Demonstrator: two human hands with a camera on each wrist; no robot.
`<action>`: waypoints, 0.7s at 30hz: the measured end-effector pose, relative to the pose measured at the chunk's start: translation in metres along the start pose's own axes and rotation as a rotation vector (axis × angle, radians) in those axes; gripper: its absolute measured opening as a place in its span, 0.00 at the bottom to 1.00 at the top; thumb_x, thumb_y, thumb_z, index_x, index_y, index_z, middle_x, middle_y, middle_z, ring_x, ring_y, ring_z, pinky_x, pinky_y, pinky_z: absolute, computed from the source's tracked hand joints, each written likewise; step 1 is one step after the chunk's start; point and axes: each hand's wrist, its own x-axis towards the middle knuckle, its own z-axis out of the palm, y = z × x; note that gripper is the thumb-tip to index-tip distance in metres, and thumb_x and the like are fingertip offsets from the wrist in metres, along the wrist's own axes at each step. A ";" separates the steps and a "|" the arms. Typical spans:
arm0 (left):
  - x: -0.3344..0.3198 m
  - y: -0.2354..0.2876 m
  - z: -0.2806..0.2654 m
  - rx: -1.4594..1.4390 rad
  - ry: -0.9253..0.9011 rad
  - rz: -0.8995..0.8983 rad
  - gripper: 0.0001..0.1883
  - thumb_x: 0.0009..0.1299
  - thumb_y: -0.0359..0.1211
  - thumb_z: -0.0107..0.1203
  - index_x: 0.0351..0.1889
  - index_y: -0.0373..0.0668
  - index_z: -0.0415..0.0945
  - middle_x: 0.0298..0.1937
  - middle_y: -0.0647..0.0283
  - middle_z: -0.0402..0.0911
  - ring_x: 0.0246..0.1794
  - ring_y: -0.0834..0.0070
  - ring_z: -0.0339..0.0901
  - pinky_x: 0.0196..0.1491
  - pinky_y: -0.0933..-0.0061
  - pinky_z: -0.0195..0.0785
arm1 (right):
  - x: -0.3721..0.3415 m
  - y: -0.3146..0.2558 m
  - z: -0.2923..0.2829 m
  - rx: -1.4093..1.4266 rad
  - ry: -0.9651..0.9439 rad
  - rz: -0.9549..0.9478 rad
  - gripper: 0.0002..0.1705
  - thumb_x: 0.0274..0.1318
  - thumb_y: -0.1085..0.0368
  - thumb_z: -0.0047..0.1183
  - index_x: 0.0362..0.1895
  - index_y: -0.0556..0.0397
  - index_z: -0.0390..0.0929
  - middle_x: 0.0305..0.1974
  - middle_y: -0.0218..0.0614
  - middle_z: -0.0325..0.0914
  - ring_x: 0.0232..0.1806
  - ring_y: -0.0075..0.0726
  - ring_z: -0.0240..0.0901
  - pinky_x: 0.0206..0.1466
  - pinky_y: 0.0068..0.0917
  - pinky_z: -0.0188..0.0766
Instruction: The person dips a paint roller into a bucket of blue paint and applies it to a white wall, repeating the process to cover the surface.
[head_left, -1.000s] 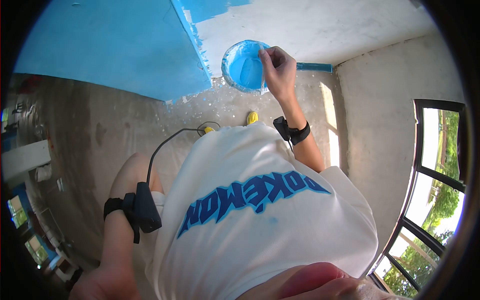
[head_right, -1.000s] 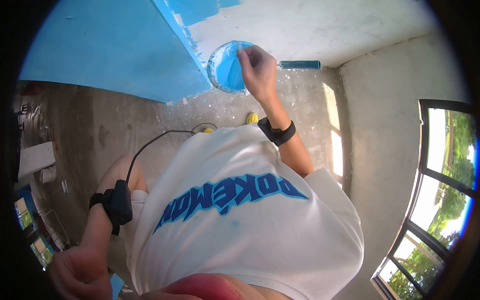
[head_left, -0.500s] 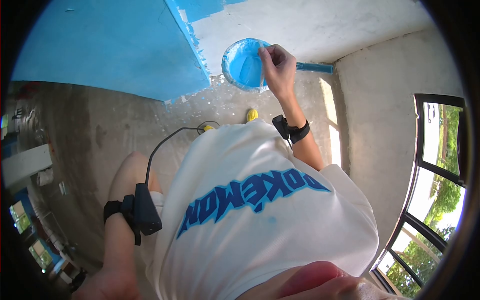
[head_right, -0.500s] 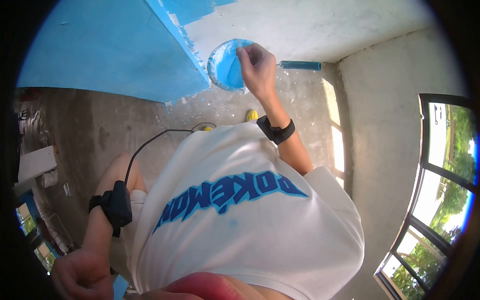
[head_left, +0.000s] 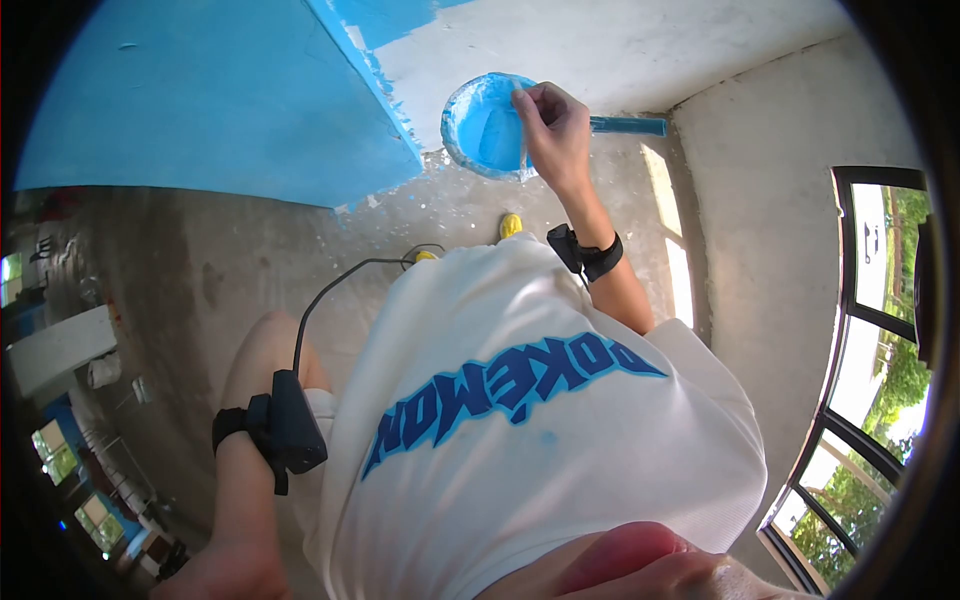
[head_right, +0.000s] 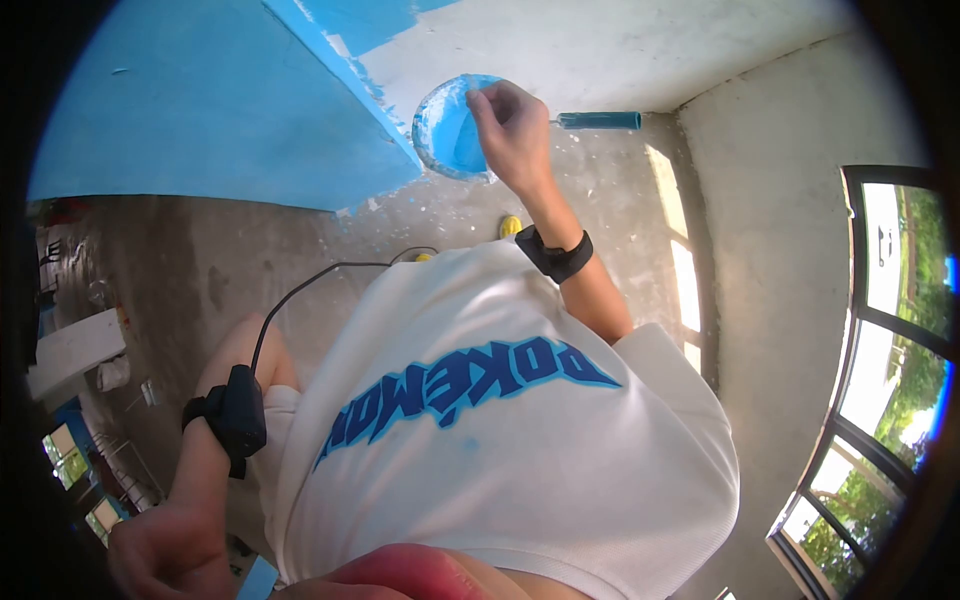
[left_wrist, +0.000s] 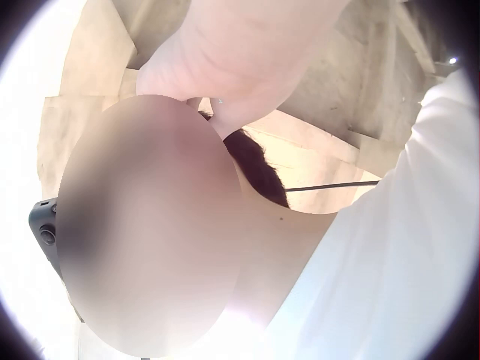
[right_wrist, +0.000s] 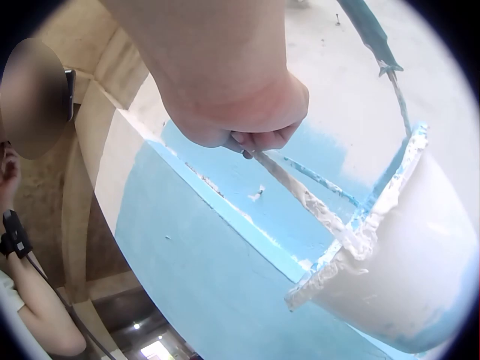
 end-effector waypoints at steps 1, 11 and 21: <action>0.000 0.000 0.000 0.008 0.005 0.011 0.07 0.58 0.17 0.57 0.28 0.39 0.74 0.28 0.70 0.75 0.30 0.83 0.73 0.27 0.84 0.69 | 0.000 0.001 0.000 0.012 0.003 -0.008 0.11 0.58 0.66 0.55 0.28 0.63 0.78 0.19 0.31 0.74 0.22 0.17 0.64 0.26 0.20 0.62; -0.006 -0.003 0.011 0.075 0.083 0.158 0.06 0.60 0.19 0.58 0.31 0.36 0.72 0.31 0.67 0.73 0.33 0.79 0.72 0.31 0.81 0.70 | 0.000 0.005 -0.002 0.034 0.015 -0.034 0.11 0.57 0.66 0.55 0.28 0.64 0.78 0.20 0.33 0.76 0.23 0.19 0.66 0.28 0.20 0.65; -0.006 -0.006 0.010 0.074 0.030 0.116 0.06 0.61 0.19 0.58 0.34 0.37 0.73 0.33 0.67 0.74 0.37 0.79 0.72 0.34 0.81 0.71 | -0.003 0.000 -0.004 0.039 0.026 -0.005 0.11 0.57 0.67 0.55 0.29 0.64 0.78 0.21 0.33 0.77 0.24 0.18 0.67 0.29 0.19 0.65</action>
